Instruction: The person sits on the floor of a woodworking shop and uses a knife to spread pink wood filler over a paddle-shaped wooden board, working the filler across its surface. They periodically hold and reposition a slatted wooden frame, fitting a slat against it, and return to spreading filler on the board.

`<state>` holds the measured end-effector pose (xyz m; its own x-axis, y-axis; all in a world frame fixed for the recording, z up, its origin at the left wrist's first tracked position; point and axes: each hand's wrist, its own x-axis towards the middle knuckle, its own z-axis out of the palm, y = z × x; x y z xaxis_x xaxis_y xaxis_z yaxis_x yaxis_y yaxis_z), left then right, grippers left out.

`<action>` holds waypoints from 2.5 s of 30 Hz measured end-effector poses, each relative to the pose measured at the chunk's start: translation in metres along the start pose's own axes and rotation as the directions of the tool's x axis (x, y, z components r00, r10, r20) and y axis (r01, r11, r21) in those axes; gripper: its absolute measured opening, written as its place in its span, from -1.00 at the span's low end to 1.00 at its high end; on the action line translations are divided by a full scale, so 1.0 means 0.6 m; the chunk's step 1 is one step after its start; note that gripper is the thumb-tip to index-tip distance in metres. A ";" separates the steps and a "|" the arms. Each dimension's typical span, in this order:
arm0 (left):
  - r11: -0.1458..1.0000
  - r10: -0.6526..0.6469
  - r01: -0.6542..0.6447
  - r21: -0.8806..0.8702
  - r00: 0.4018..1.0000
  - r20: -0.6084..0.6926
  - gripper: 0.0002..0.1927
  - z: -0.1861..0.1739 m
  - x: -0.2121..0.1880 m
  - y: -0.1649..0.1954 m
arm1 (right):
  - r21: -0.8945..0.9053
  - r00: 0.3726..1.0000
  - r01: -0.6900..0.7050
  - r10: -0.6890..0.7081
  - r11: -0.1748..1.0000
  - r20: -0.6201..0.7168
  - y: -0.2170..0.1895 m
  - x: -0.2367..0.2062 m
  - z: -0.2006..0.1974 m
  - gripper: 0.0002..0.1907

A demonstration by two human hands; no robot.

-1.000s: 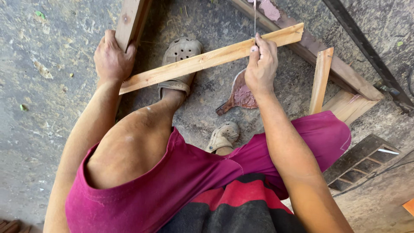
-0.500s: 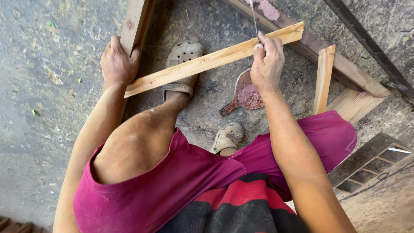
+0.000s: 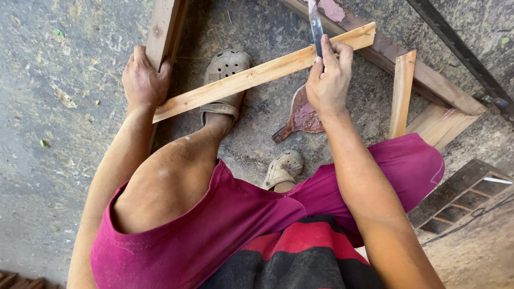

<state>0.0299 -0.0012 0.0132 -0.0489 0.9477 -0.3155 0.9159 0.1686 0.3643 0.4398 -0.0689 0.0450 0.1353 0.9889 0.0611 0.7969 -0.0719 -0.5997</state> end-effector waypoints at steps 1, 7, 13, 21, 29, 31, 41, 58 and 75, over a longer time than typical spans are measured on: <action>1.000 0.001 -0.001 -0.002 1.000 -0.006 -0.56 0.000 0.000 -0.001 | 0.021 1.000 0.001 -0.001 1.000 0.001 -0.002 0.003 0.001 -0.50; 0.998 0.053 -0.052 0.020 0.997 -0.060 -0.57 0.003 0.000 -0.007 | -0.003 0.999 0.008 -0.008 1.000 0.040 -0.003 0.019 0.023 -0.51; 0.999 0.037 -0.037 -0.007 0.999 -0.032 -0.58 0.009 0.001 -0.014 | 0.012 0.999 0.035 -0.035 0.999 0.000 0.004 -0.004 0.005 -0.51; 0.998 0.067 -0.068 -0.011 0.994 -0.081 -0.58 0.012 0.001 -0.016 | 0.071 0.998 -0.036 0.032 0.997 0.060 -0.006 0.013 0.052 -0.52; 0.996 0.090 -0.089 0.008 0.993 -0.070 -0.56 0.011 0.003 -0.013 | 0.060 0.988 -0.009 0.000 0.998 0.153 -0.026 0.019 0.070 -0.51; 0.997 0.083 -0.082 0.013 0.995 -0.062 -0.56 0.011 0.001 -0.012 | 0.074 0.988 -0.009 -0.003 0.997 0.156 -0.029 0.023 0.072 -0.51; 0.999 0.040 -0.039 0.031 0.999 -0.032 -0.55 0.005 0.004 -0.004 | 0.065 0.981 -0.030 0.017 0.997 0.193 -0.038 0.027 0.070 -0.52; 0.998 -0.065 0.065 0.000 0.997 -0.040 -0.67 -0.008 0.015 -0.019 | 0.065 0.930 0.353 -0.358 0.933 0.086 -0.014 0.041 0.038 -0.65; 0.997 0.017 -0.026 -0.077 0.993 -0.120 -0.55 -0.060 -0.002 -0.005 | 0.007 0.993 0.112 -0.111 0.994 -0.040 -0.029 0.065 0.030 -0.70</action>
<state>0.0130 0.0068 0.0439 -0.0811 0.9760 -0.2021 0.8836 0.1643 0.4385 0.4205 -0.0269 0.0435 0.0690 0.9848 0.1595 0.8030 0.0400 -0.5947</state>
